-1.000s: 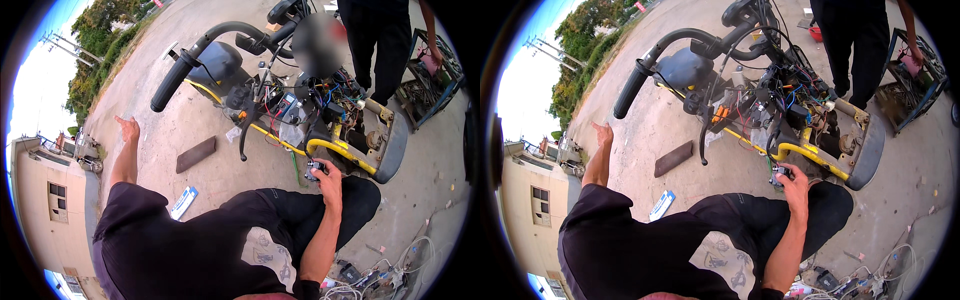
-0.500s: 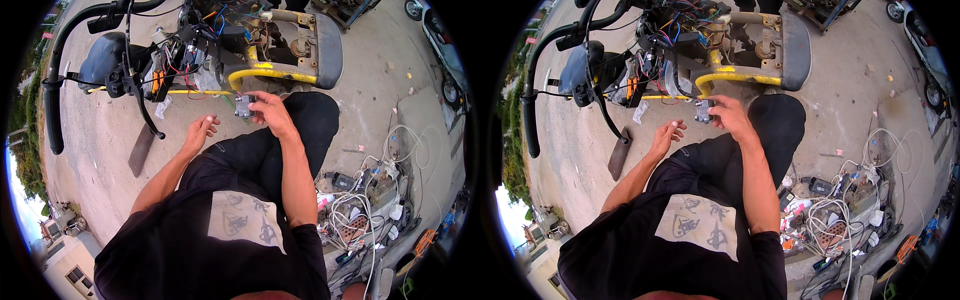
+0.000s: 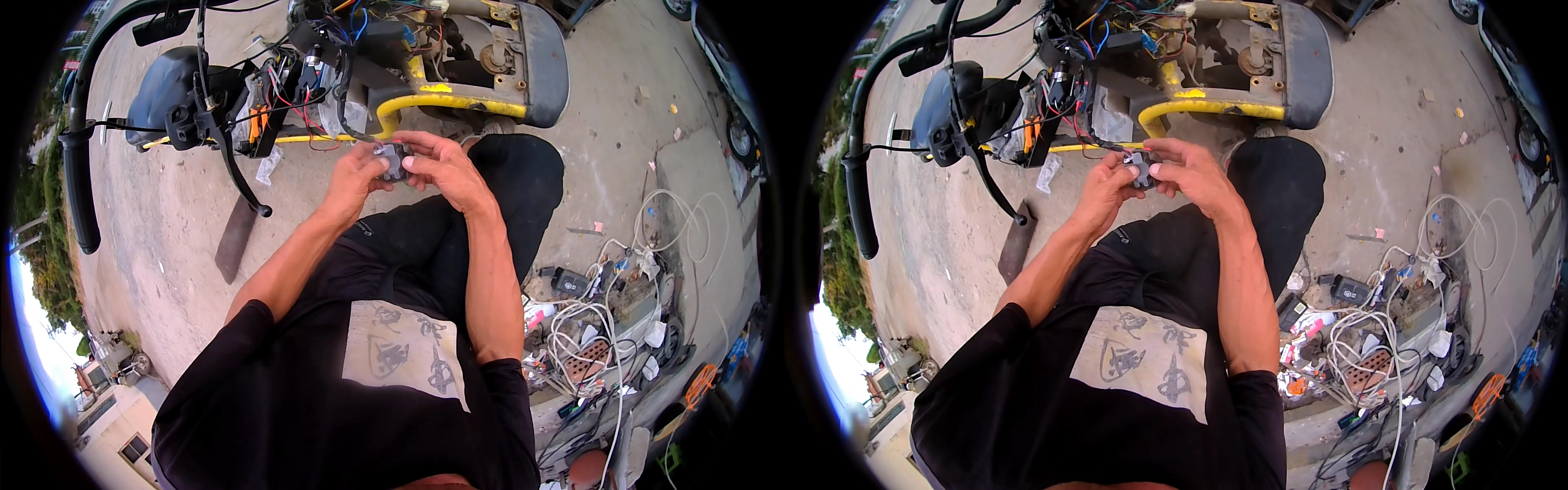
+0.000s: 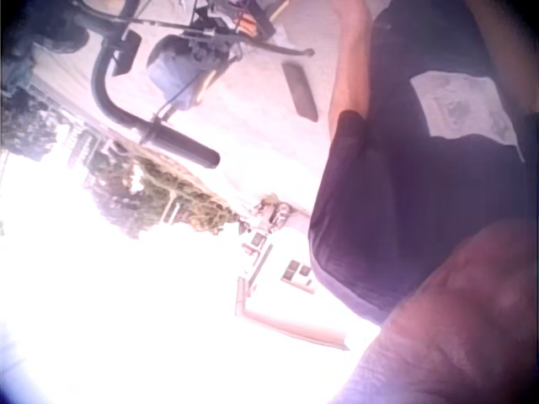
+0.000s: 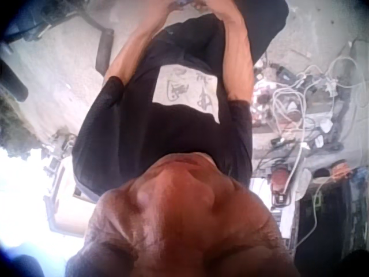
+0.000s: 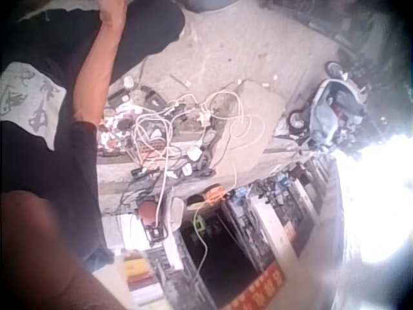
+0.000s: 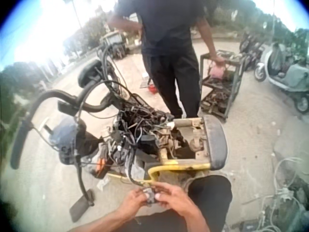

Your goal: The person repairs the wiring of a yellow electric scooter. They use pliers to strip wires, a screwdriver to adjust a small black component, and electrical tape to insulate connections.

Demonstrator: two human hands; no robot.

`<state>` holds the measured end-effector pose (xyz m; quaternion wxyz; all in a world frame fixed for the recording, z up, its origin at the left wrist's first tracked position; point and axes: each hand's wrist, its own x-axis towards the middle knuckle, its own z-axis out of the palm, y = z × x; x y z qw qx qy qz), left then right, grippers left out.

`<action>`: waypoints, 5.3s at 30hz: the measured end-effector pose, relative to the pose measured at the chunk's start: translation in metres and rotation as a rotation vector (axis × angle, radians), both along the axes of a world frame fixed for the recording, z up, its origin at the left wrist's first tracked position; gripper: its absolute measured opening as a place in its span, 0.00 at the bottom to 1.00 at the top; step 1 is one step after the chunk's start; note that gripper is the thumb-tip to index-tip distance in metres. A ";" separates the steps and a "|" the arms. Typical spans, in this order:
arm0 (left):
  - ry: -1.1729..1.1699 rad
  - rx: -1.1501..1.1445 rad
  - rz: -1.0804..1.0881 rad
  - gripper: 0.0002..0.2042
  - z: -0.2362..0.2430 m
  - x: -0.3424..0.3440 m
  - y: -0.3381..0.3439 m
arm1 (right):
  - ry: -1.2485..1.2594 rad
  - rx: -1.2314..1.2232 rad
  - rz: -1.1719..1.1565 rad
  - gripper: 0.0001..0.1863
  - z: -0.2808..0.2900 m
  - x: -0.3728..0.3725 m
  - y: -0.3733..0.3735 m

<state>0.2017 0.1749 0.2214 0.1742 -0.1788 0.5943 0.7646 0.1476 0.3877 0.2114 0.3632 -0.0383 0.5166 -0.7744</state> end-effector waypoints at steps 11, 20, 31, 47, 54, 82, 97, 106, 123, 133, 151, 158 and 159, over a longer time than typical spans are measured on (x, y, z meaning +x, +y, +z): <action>0.137 -0.161 -0.003 0.18 0.008 -0.001 -0.001 | 0.073 0.033 0.032 0.26 0.009 0.001 0.003; 0.108 -0.295 -0.102 0.16 0.020 -0.009 -0.003 | 0.109 0.106 0.017 0.24 0.008 0.002 0.002; 0.064 -0.061 -0.098 0.14 0.028 -0.008 -0.009 | 0.047 0.084 -0.011 0.22 0.008 0.003 0.000; 0.095 -0.108 -0.103 0.14 0.027 -0.009 -0.007 | 0.125 0.140 -0.056 0.24 0.007 0.004 -0.002; 0.098 -0.155 -0.064 0.18 0.030 -0.009 -0.006 | 0.123 0.111 -0.053 0.22 0.007 0.005 -0.004; 0.644 -0.944 -0.165 0.21 0.050 0.004 0.022 | 0.230 0.007 -0.130 0.26 0.002 0.007 -0.008; 0.568 -0.838 -0.191 0.17 0.042 0.002 0.011 | 0.234 0.016 -0.111 0.24 -0.004 0.009 -0.010; 0.599 -0.785 -0.235 0.19 0.031 0.008 0.009 | 0.133 0.081 -0.157 0.22 -0.004 0.011 -0.014; 0.165 -0.446 -0.077 0.16 0.011 0.005 0.009 | 0.242 0.341 -0.088 0.19 0.007 0.013 -0.022; 0.207 -0.357 -0.187 0.16 -0.004 0.004 -0.015 | 0.234 0.434 -0.062 0.21 0.001 0.017 -0.025; 0.274 -1.607 -0.244 0.14 -0.190 -0.169 -0.256 | 0.185 0.503 -0.359 0.21 -0.001 0.046 -0.026; 0.182 -1.651 -0.397 0.14 -0.184 -0.200 -0.248 | 0.087 0.508 -0.462 0.19 -0.003 0.036 -0.020; 0.228 -1.639 -0.420 0.15 -0.192 -0.191 -0.283 | 0.113 0.459 -0.396 0.19 -0.010 0.035 -0.018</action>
